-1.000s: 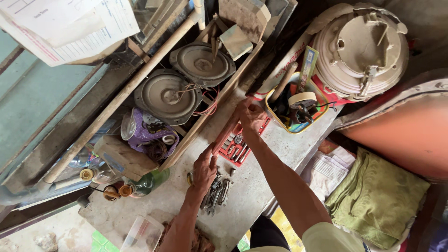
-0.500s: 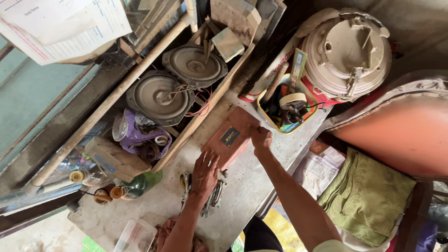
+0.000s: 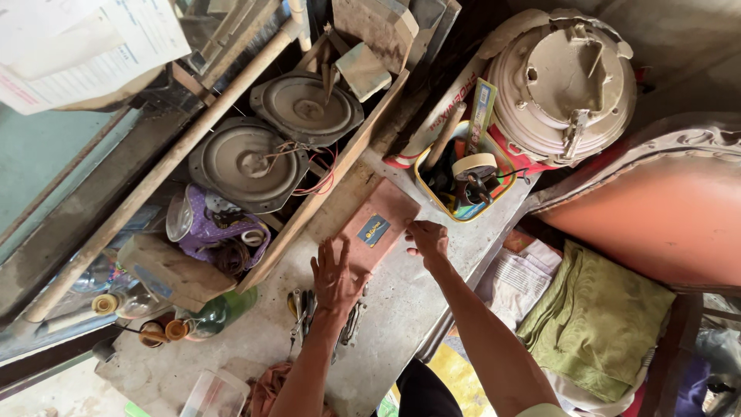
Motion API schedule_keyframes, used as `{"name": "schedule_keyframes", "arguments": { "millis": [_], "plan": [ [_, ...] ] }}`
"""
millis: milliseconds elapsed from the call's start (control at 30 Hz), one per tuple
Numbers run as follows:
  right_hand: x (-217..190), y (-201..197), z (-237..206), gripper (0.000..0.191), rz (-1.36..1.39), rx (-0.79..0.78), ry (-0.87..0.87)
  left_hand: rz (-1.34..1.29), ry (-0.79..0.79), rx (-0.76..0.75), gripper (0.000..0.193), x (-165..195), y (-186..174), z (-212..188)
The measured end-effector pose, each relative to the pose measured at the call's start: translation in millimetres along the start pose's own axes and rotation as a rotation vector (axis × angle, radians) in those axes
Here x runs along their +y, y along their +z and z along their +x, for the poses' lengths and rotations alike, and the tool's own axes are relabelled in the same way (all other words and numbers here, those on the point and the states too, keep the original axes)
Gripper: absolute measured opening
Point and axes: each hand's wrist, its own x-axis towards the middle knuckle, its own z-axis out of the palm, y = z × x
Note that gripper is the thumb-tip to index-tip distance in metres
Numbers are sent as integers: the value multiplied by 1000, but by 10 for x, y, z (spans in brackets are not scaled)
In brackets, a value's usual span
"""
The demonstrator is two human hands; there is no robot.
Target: The person stands at a workbench and wipes metal fasteners and wrenches one at a time with a red rag, placing the wiped pieces into a clear plastic container on the bench. They briefly handle a pink rectangular box before continuing to wipe and sort the metal parts.
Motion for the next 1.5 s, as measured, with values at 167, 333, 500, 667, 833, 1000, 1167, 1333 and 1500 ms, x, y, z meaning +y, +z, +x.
{"name": "schedule_keyframes", "arguments": {
  "millis": [167, 333, 500, 667, 833, 1000, 1167, 1333, 1500],
  "plan": [
    [142, 119, 110, 40, -285, 54, -91, 17, -24, -7, 105, 34, 18, 10],
    [228, 269, -16, 63, -198, -25, 170, 42, -62, -45, 104, 55, 50, 104],
    [355, 426, -295, 54, -127, 61, -10, 92, -74, -82, 107, 38, 104, 120],
    [375, 386, -221, 52, -153, 52, -5, 61, -85, -125, 106, 20, 113, 101],
    [416, 346, -172, 47, -149, 24, 0, 78, -96, -142, 107, 67, 55, 93],
    [346, 330, -139, 41, -17, -33, 66, 126, -84, -145, 106, 138, -35, 35],
    [88, 609, -37, 36, 151, -97, 141, 146, -94, 13, 85, 76, -125, 83],
    [15, 736, -68, 39, 89, -56, 92, 106, -80, 92, 57, -246, -208, -103],
    [-123, 815, -25, 38, 92, -31, 38, 7, -112, 202, 55, -455, -137, -539]
  ]
}}
